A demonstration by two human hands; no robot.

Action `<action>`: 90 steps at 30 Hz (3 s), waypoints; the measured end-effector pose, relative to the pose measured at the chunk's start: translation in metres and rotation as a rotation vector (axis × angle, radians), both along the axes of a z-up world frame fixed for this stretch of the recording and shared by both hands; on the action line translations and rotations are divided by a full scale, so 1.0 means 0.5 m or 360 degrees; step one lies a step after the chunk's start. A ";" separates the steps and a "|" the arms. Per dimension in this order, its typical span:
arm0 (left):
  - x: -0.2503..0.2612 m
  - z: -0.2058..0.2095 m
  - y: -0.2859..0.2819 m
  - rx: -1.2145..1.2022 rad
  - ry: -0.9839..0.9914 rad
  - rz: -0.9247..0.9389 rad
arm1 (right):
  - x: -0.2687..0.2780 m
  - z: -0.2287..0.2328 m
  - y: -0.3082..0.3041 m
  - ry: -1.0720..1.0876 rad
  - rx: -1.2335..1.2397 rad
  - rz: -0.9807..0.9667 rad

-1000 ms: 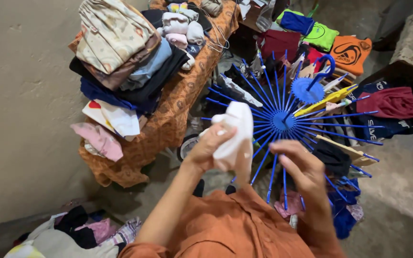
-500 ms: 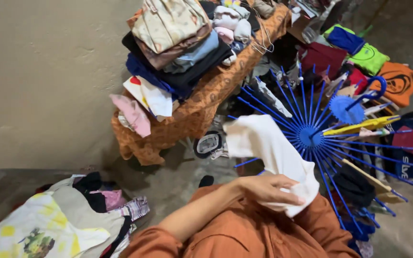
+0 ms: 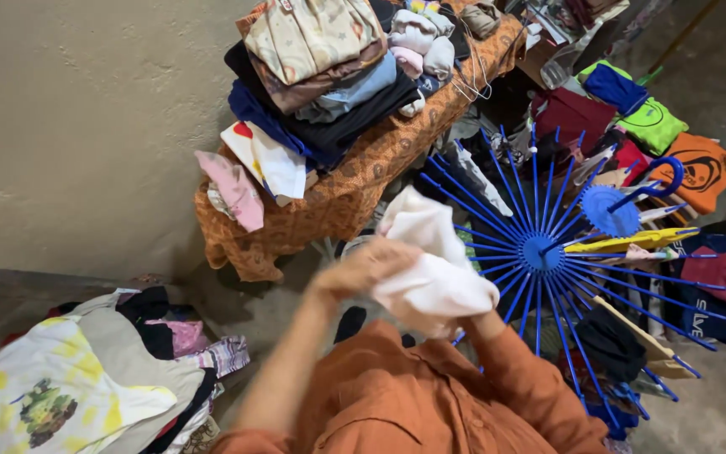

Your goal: The person folds various garments and places them on a nearby surface. They handle items one at a time, folding them neatly and stacking them.

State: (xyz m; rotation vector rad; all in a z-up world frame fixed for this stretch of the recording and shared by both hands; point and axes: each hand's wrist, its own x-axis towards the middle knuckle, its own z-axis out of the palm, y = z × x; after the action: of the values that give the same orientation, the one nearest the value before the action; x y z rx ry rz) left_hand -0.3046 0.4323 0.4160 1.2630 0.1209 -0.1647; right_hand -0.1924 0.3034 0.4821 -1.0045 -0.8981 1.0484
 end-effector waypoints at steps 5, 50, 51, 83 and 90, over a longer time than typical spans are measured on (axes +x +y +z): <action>-0.023 0.048 0.047 0.0143 -0.0357 0.0214 | -0.038 -0.155 -0.153 -0.0068 -0.0169 0.0012; -0.427 0.280 -0.080 0.2992 0.0953 0.0874 | -0.033 0.073 0.105 -0.1461 0.0362 0.0465; -0.415 0.316 -0.091 0.3446 0.0935 0.1264 | -0.059 0.178 0.064 -0.1844 0.0947 0.0062; -0.851 0.164 -0.033 0.2604 0.0530 0.1852 | -0.515 0.043 0.259 -0.1149 0.0649 0.0786; -0.909 0.238 0.081 0.1256 -0.0682 0.1257 | -0.633 -0.027 0.344 -0.0356 0.0644 0.0747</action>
State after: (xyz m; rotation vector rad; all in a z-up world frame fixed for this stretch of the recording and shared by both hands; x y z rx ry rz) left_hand -0.7590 0.4729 0.5350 1.8987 0.3224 0.9120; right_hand -0.5090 0.4753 0.4686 -0.5854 -1.5118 1.0887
